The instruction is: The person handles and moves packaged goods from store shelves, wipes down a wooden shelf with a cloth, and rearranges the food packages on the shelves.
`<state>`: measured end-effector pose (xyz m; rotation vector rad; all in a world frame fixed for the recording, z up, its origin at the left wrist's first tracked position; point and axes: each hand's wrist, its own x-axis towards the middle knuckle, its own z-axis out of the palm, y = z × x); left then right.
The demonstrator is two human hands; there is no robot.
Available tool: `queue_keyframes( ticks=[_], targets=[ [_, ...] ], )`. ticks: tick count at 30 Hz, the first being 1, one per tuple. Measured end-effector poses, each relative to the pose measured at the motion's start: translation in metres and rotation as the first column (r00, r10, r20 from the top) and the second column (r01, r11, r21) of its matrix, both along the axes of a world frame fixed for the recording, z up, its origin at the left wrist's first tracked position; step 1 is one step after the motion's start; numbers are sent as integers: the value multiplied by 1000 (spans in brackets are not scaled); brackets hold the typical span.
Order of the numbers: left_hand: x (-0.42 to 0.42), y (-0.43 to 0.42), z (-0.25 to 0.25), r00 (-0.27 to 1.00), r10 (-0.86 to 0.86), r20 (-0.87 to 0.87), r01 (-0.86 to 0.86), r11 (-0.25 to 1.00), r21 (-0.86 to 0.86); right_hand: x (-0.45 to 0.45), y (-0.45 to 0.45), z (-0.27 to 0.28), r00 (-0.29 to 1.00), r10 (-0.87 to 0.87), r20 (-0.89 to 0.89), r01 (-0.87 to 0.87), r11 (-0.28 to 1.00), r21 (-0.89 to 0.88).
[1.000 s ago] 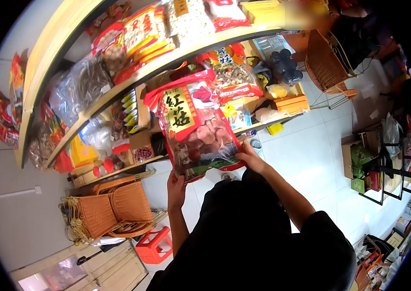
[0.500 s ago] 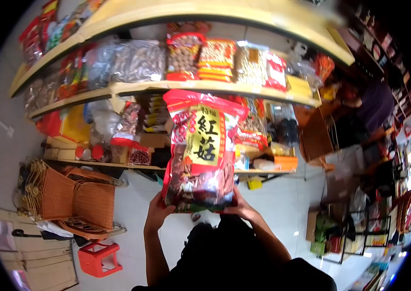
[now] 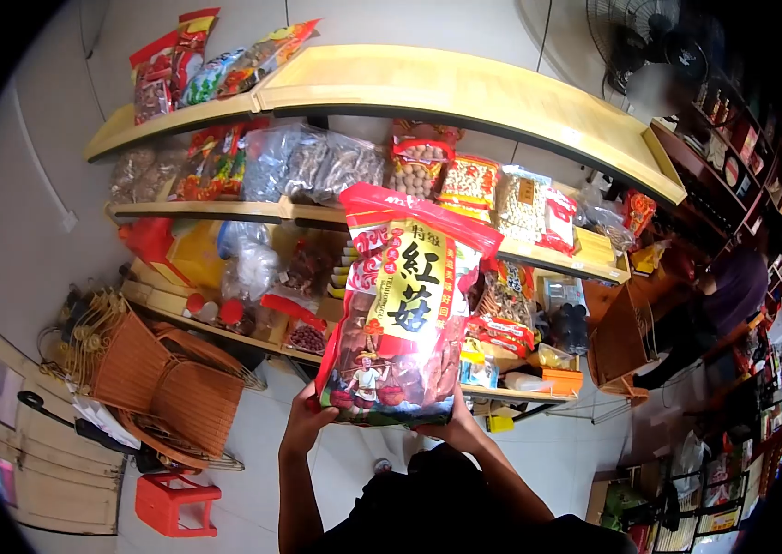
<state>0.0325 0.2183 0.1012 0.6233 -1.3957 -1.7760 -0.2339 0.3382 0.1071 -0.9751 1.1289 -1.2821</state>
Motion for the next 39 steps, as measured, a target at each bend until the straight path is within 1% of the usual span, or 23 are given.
queue_keyframes(
  ticks=[1, 4, 5, 6, 8, 10, 11, 12, 14, 15, 16, 18, 20, 22, 23, 26, 27, 31, 33, 34, 35, 37, 39],
  targets=[
    [-1, -1, 2, 1000, 3, -9, -3, 1000, -11, -3, -2, -1, 973, -45, -224, 26, 996, -86],
    [1, -5, 19, 1000, 3, -7, -3, 1000, -17, -5, -7, 5, 953, -54, -297, -14, 975, -220],
    [1, -5, 26, 1000, 17, 3, -17, 1000, -13, -6, -10, 0, 978, -42, -202, -2, 977, -214],
    [0, -8, 31, 999, 31, 13, -31, 999, -15, -7, -13, -2, 983, -41, -179, -6, 967, -254],
    [4, -20, 21, 1000, 20, 8, -20, 1000, -7, -17, -24, -13, 969, -18, -247, -56, 956, -288],
    [0, -32, 21, 999, 36, -17, -38, 991, -127, -22, -37, -15, 936, -65, -346, -47, 951, -305],
    [0, -39, 9, 997, 65, -48, -65, 998, 6, -26, -43, -20, 950, -35, -310, -49, 965, -259],
    [-2, -46, 4, 998, 63, -30, -63, 998, -7, -25, -48, -20, 963, -11, -270, -48, 976, -211],
    [-11, -59, 2, 973, 219, -69, -215, 975, 59, -23, -60, -10, 984, -27, -177, -18, 969, -248],
    [-21, -61, 12, 964, 263, -30, -262, 964, 35, -25, -65, -7, 994, -35, -106, 5, 962, -272],
    [-26, -68, 17, 968, 249, -13, -249, 968, 27, -27, -70, -7, 995, -50, -88, 24, 961, -275],
    [-37, -79, 24, 972, 203, -116, -203, 979, 9, -36, -79, -8, 963, -176, -203, 78, 907, -415],
    [-46, -89, 28, 979, 166, -117, -163, 986, 30, -48, -92, -13, 952, -209, -225, 90, 890, -448],
    [-62, -100, 41, 944, 236, -232, -234, 971, 39, -64, -111, -2, 969, -181, -168, 96, 903, -420],
    [-68, -111, 42, 942, 259, -213, -253, 966, 57, -73, -116, 12, 971, -168, -169, 91, 917, -388],
    [-86, -141, 47, 929, 225, -292, -238, 971, -8, -93, -136, 22, 932, -265, -248, 90, 831, -549],
    [-99, -143, 58, 921, 229, -315, -249, 968, -24, -99, -139, 29, 961, -204, -184, 77, 842, -535],
    [-121, -169, 71, 922, 136, -363, -160, 986, -36, -122, -151, 59, 941, -258, -220, 85, 808, -583],
    [-130, -181, 76, 917, 109, -383, -133, 990, -38, -132, -162, 67, 980, -174, -101, 85, 815, -573],
    [-133, -186, 79, 912, 103, -397, -129, 991, -40, -136, -167, 69, 981, -164, -106, 74, 813, -577],
    [-133, -190, 82, 932, 113, -346, -155, 983, -98, -137, -172, 70, 984, -162, -75, 88, 802, -590],
    [-138, -192, 97, 929, 131, -347, -176, 979, -101, -135, -186, 70, 994, -109, 24, 103, 818, -565],
    [-134, -205, 102, 925, 122, -359, -168, 981, -100, -132, -196, 78, 992, -128, -16, 97, 822, -561]
  ],
)
